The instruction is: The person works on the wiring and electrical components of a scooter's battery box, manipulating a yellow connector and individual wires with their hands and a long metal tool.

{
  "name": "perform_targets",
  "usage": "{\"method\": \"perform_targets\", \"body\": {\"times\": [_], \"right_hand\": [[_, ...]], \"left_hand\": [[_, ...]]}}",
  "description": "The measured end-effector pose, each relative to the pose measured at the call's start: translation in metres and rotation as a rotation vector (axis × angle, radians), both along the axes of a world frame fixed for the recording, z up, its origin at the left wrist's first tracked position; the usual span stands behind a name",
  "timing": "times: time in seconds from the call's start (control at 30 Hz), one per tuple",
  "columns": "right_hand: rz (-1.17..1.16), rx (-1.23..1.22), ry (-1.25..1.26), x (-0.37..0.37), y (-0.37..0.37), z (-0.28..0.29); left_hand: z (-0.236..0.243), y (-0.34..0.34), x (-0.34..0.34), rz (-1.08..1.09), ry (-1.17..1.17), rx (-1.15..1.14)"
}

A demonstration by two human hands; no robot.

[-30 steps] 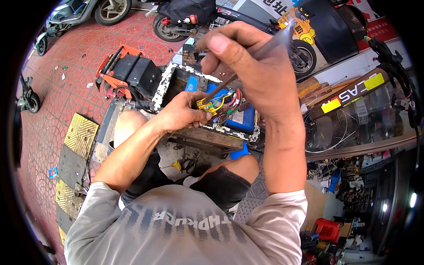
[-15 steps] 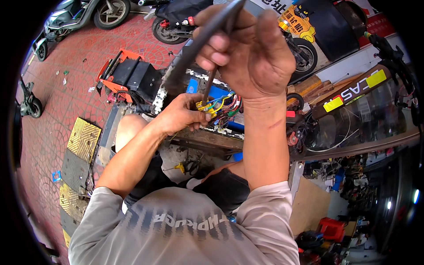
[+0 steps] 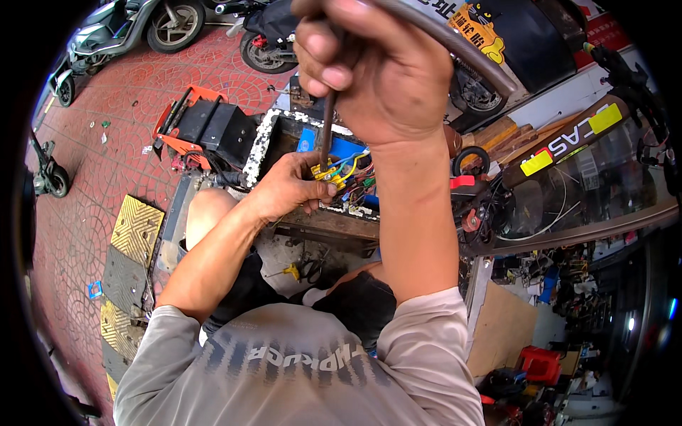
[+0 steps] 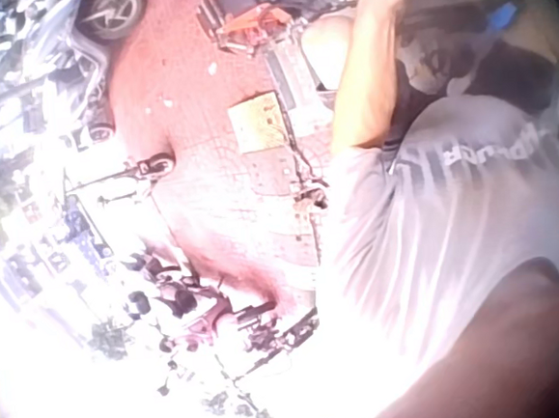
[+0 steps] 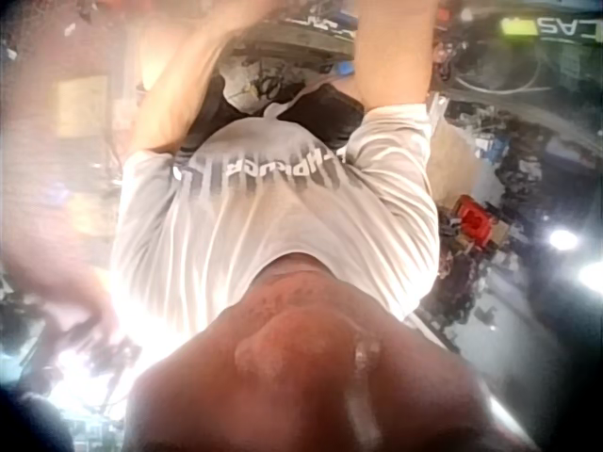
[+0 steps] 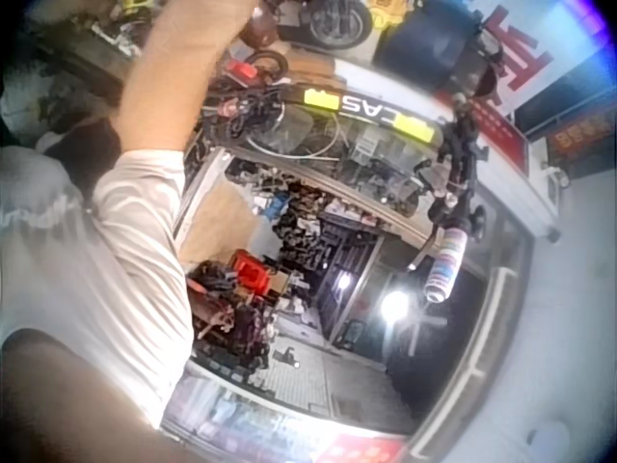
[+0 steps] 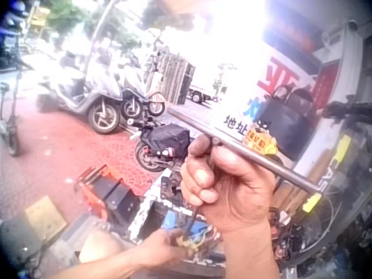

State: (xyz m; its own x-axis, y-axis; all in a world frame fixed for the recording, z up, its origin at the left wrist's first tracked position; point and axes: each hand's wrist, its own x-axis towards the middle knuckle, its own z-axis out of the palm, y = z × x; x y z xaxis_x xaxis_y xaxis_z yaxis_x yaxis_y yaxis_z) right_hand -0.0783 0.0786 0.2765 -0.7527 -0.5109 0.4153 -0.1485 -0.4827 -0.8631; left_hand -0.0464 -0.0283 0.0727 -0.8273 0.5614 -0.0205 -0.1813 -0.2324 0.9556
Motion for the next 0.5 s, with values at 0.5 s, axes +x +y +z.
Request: {"method": "perform_targets", "body": {"times": [0.5], "right_hand": [[-0.115, 0.06, 0.18, 0.016, 0.006, 0.003]], "left_hand": [[0.004, 0.005, -0.003, -0.025, -0.084, 0.03]]}}
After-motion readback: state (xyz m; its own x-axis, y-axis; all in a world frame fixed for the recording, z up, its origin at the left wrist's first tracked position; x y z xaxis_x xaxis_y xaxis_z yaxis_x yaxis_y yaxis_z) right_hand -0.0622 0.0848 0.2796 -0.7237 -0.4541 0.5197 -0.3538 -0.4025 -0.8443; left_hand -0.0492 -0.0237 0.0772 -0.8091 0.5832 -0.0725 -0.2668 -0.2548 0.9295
